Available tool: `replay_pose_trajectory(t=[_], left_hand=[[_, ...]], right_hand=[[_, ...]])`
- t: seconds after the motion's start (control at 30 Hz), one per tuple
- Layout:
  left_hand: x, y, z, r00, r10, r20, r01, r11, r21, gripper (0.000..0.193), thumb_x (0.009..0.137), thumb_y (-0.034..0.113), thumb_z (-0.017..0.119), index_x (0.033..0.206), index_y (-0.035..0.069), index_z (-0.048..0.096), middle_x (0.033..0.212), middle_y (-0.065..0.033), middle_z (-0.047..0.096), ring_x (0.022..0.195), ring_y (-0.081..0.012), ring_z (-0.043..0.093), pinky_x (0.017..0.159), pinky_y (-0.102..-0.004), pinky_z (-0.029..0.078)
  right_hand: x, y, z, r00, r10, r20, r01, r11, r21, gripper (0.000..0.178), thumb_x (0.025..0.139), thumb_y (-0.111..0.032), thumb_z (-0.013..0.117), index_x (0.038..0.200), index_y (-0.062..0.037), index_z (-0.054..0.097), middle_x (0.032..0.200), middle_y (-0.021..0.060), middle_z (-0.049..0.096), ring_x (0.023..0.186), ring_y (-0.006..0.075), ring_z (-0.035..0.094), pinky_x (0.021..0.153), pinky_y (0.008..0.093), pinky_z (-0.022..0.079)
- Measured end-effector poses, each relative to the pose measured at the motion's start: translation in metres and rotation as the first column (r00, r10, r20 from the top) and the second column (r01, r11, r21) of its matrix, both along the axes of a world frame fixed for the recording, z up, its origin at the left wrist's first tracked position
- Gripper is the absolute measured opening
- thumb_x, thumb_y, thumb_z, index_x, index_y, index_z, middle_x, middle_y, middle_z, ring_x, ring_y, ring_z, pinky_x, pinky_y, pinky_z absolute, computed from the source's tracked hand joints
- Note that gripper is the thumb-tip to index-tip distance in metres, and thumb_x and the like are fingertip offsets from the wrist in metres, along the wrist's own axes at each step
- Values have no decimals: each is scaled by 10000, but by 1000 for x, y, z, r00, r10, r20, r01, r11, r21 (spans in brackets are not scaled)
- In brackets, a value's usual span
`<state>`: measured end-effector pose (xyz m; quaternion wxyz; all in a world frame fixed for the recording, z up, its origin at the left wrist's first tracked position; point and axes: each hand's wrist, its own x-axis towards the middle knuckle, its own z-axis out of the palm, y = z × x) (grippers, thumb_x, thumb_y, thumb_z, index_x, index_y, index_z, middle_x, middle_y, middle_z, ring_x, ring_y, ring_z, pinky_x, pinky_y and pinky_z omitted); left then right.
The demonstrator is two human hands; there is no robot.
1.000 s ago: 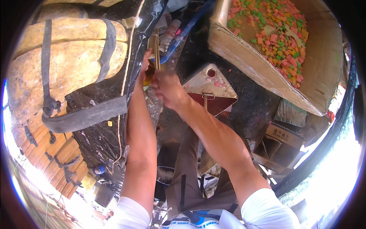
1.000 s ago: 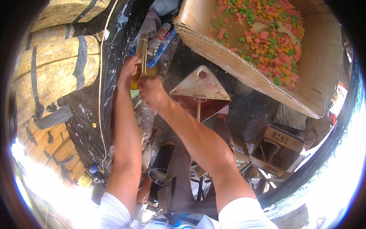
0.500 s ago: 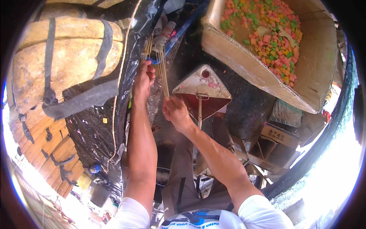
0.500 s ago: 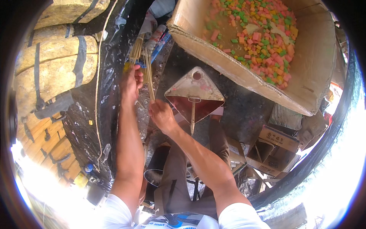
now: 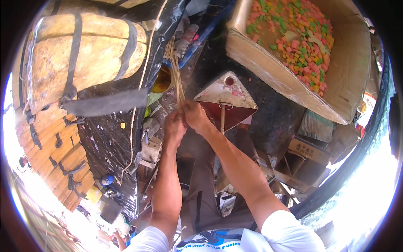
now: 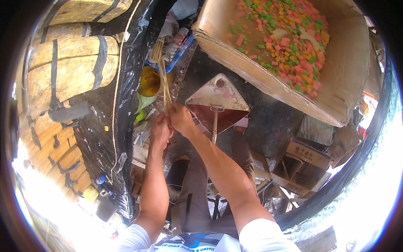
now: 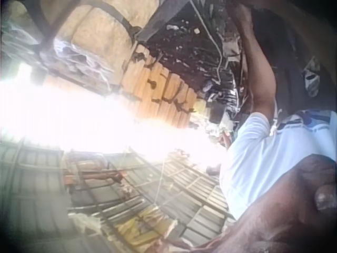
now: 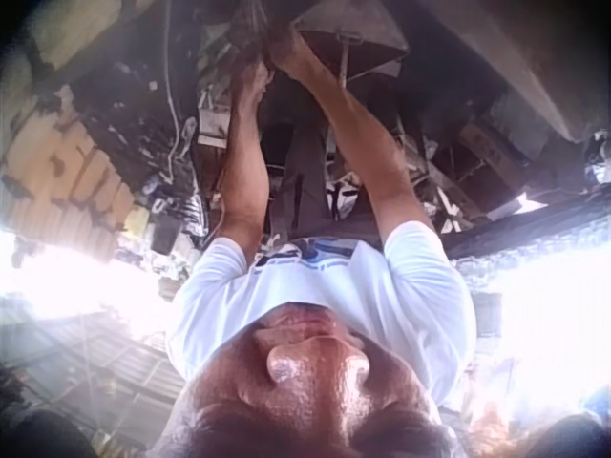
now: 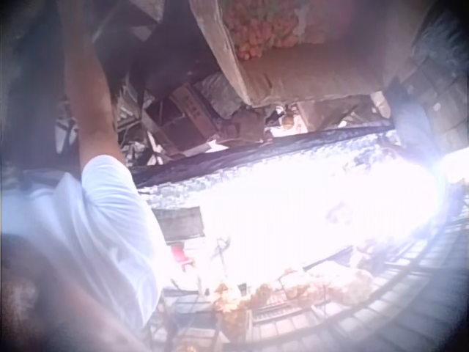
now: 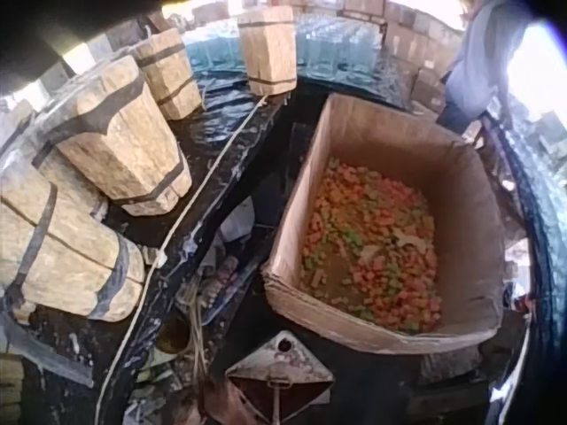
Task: The person scoops red paint from a metal container into a small pink cup using a stick, then stirs the paint inside the cup. They repeat the scooping and stirring process several times before placing the cup on the container and moving the container to a nearby table.
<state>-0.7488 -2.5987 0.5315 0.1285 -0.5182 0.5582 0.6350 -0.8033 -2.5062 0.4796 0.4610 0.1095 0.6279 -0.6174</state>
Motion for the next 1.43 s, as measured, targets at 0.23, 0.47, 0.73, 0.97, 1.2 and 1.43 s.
replay_pose_trajectory(t=[0.23,0.47,0.73,0.97,1.2,1.43], left_hand=[[15,-15,-2,982,-169,85,155,977,144,304,1103,273,537,911,64,649,706,-6,572,537,-96,520,442,-257,349],[20,-22,2,988,-148,31,144,982,122,396,1120,347,530,884,56,660,750,-17,610,600,-92,548,488,-264,388],[44,-4,-3,990,-136,-41,128,980,-151,269,1097,259,571,985,70,727,768,-21,641,632,-130,587,527,-269,414],[-6,-21,3,716,-651,254,672,543,-503,293,1049,226,541,1127,-17,685,1088,-319,723,1062,-535,674,872,-585,536],[-28,-19,20,736,-659,157,603,533,-593,264,995,79,542,1223,6,654,1200,-297,706,1169,-477,668,963,-525,539],[-1,-43,16,666,-674,320,743,556,-373,723,1037,46,503,1715,127,264,1243,-311,697,1267,-405,672,1037,-514,514]], right_hand=[[12,6,-4,924,-77,375,174,957,-232,283,1123,-232,529,978,-13,635,717,78,604,537,201,586,460,359,512],[11,-4,-2,925,-78,373,220,908,-356,274,1124,-230,523,965,-23,608,727,75,604,549,193,584,469,351,507],[17,0,-3,973,-116,198,155,969,-194,274,1116,-248,525,1014,-9,612,824,147,657,801,328,703,725,470,563],[2,-15,-13,741,306,-598,-194,950,245,272,1076,-207,523,1087,12,683,963,261,710,938,454,706,797,581,540],[-16,-38,-14,929,-216,300,261,958,-116,206,1068,-124,536,998,-12,694,784,56,611,685,166,579,571,326,432],[-9,-35,-47,919,-175,353,214,974,-76,210,1081,-199,575,1136,-63,725,910,107,684,760,213,639,642,390,506]])
